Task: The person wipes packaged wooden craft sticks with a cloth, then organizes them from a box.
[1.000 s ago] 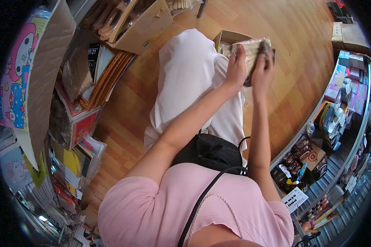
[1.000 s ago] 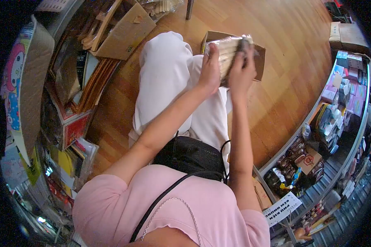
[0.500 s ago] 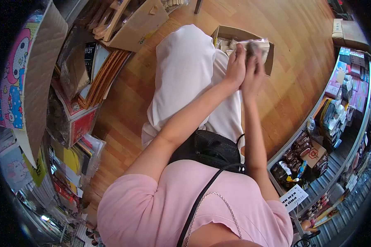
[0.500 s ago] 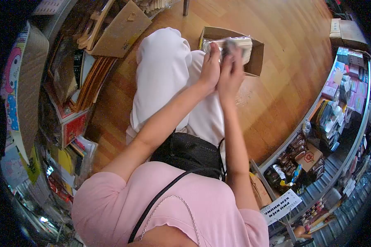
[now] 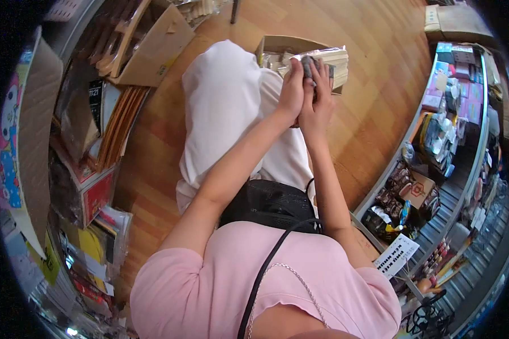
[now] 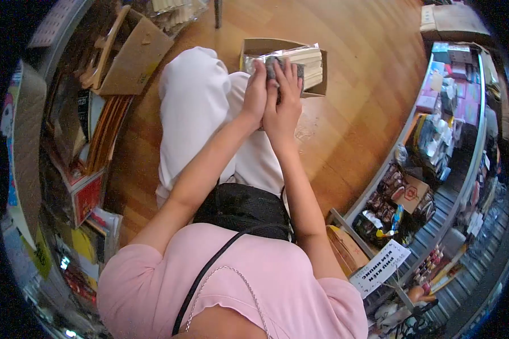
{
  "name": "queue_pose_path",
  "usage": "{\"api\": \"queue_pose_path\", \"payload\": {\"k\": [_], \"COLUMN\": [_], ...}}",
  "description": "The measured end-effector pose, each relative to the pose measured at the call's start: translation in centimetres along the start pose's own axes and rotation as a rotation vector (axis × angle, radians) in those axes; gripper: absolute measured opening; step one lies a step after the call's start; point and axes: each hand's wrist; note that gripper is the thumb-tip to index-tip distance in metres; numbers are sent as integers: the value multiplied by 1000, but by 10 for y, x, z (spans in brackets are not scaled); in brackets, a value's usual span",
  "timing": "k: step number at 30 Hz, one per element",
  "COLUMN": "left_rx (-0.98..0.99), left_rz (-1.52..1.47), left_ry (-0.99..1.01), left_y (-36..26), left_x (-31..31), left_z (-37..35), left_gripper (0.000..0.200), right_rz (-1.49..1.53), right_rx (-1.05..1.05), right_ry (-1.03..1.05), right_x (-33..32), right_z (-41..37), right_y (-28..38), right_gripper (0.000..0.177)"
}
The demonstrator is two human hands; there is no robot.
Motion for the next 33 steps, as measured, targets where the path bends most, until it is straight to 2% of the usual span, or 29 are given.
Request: {"api": "queue_pose_path", "payload": {"k": [1,3,6,8,10,11,12,13,14,15,16,17,18,20,22,24,25,26,28,30,31,32,33], "left_rx": [11,4,-19,-67,-46,6,61,109,19,11,3,0,4,0,31,56,81,105,114,70,42,13,89], "left_rz": [-50,-97,-151,-34,-12,-18,-24,-24,31,-36,-103,-101,-148,-192,-83,-78,-71,-65,-47,19,-81,-178,-171], "left_ry": [28,61,93,-74,-46,-7,33,-42,-126,-27,72,73,60,47,-110,-85,-65,-47,-84,-104,-85,-62,33], "left_y": [3,8,16,35,32,30,28,34,1,5,8,12,14,19,24,27,26,26,6,-4,0,3,12], "left_x": [3,5,2,-10,-9,-10,-8,-12,12,3,-3,-5,-4,-3,0,1,1,1,11,16,18,18,8], "left_z": [0,-2,4,17,14,13,14,24,-6,-1,3,7,9,7,7,9,10,11,0,-8,-7,-6,4], "left_gripper": [58,58,57,62,67,67,67,64,56,55,55,55,54,52,60,58,55,53,62,59,57,56,54], "right_rz": [-15,-62,-83,-118,30,93,30,50,69,68,30,-9,-10,-23,-18,81,90,90,161,118,117,113,168], "right_rx": [0,-245,-198,-125,412,395,193,164,139,142,9,-125,-123,-305,-240,221,336,332,185,37,-92,-88,-148], "right_ry": [-4,173,66,10,-112,-128,-234,-184,-134,-137,-47,44,41,122,67,-119,-142,-140,-143,18,60,53,123], "right_x": [-6,-15,-17,-16,-20,-22,-11,-6,-4,-5,-7,-9,-11,-19,-24,-26,-22,-15,-2,-5,-7,-12,-17], "right_z": [8,26,53,56,61,52,39,30,20,20,20,21,28,50,59,62,56,45,19,6,10,15,24], "right_y": [-3,-17,-38,-61,-52,-45,-51,-33,-16,-13,-11,-9,-15,-37,-41,-43,-45,-44,-27,-3,-11,-18,-25], "right_gripper": [33,33,30,28,28,31,31,31,30,30,31,32,32,33,30,30,30,30,31,32,33,33,33]}}
Point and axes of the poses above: each hand's wrist, its own z-axis towards the middle knuckle, its own x-axis out of the palm, y = z × x, and after that the axes turned 11 degrees about -x, right-handed
